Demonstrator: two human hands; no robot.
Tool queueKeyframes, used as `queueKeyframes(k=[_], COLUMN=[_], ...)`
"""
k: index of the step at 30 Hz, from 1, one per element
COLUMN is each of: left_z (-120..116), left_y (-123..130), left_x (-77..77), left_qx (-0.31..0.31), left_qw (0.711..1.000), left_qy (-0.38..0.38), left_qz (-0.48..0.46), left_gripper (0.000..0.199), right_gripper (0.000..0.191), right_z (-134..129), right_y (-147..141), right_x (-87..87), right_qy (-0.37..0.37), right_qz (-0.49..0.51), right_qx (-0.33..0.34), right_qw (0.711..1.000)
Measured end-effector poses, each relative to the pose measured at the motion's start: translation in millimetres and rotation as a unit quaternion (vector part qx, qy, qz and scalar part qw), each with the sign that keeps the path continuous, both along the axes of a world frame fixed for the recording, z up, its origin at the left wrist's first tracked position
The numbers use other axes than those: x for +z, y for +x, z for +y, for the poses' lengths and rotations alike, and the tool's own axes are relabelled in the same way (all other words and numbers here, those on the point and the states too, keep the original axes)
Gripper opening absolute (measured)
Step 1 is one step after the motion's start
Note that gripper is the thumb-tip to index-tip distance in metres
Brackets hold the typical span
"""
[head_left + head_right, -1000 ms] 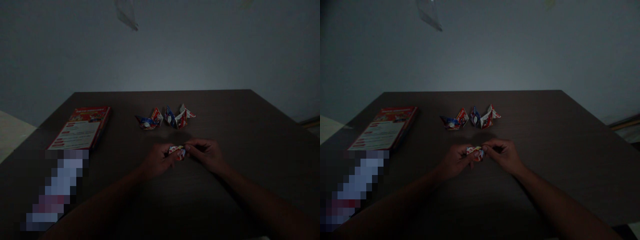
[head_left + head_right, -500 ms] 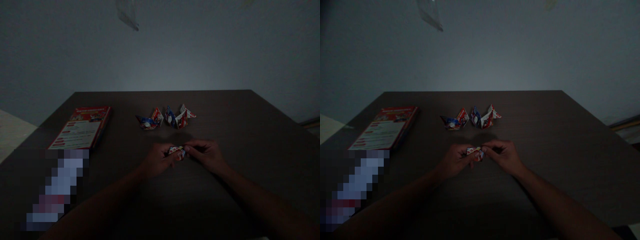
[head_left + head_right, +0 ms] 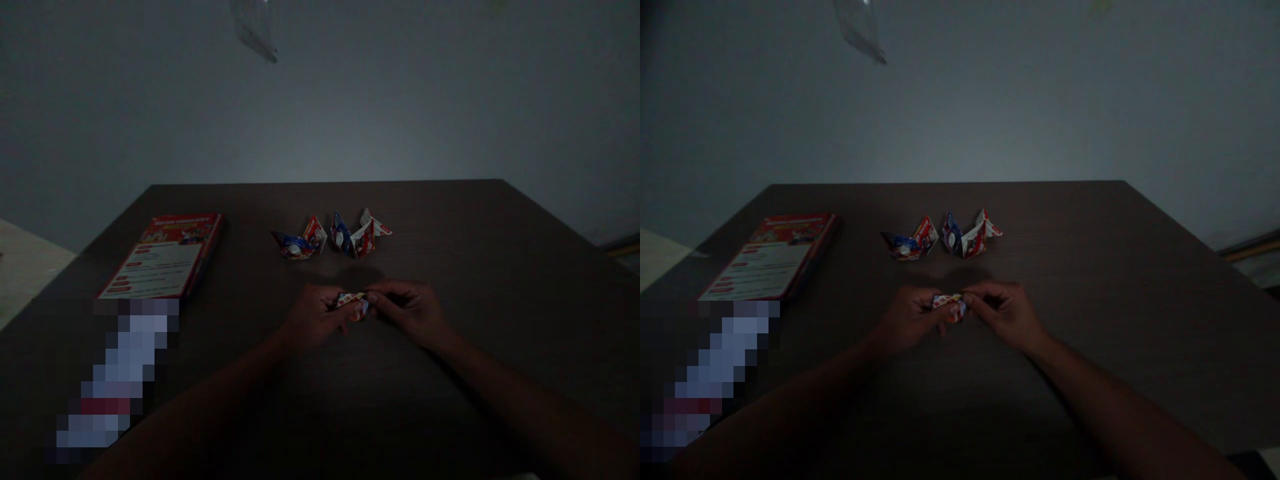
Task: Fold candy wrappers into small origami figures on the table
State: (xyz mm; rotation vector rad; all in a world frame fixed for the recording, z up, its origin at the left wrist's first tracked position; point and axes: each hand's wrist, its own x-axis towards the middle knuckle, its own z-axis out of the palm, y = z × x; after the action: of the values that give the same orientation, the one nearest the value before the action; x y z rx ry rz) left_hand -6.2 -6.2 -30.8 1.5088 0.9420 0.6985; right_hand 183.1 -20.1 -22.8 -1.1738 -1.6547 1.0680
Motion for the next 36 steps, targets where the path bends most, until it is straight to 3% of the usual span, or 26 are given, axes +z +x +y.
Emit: queueKeyframes(k=[6, 16, 25, 36], left_z=[0.3, 2.6, 3.4, 3.0], left_y=[0.8, -2.2, -1.8, -3.1], left_x=[4.1, 4.4, 1.4, 1.8], left_qx=[0.010, 0.000, -0.003, -0.014], left_qw=[0.999, 0.999, 0.997, 0.997], left_qy=[-0.027, 0.002, -0.040, -0.033], left_qz=[-0.023, -0.038, -0.060, -0.066], left_gripper=[0.028, 0.025, 0.025, 0.027], right_gripper=[0.025, 0.026, 0.026, 0.024], right_z=[0.3, 2.0, 2.4, 2.3], right_y=[-0.2, -1.1, 1.1, 0.2], right_x=[-0.9, -2.4, -3.1, -1.5], right_qy=[-0.045, -0.076, -0.073, -0.071], right_qz=[0.029, 0.095, 0.089, 0.072], right_qx=[-0.046, -0.085, -0.067, -0.069], right_qw=[0.997, 0.989, 0.991, 0.992])
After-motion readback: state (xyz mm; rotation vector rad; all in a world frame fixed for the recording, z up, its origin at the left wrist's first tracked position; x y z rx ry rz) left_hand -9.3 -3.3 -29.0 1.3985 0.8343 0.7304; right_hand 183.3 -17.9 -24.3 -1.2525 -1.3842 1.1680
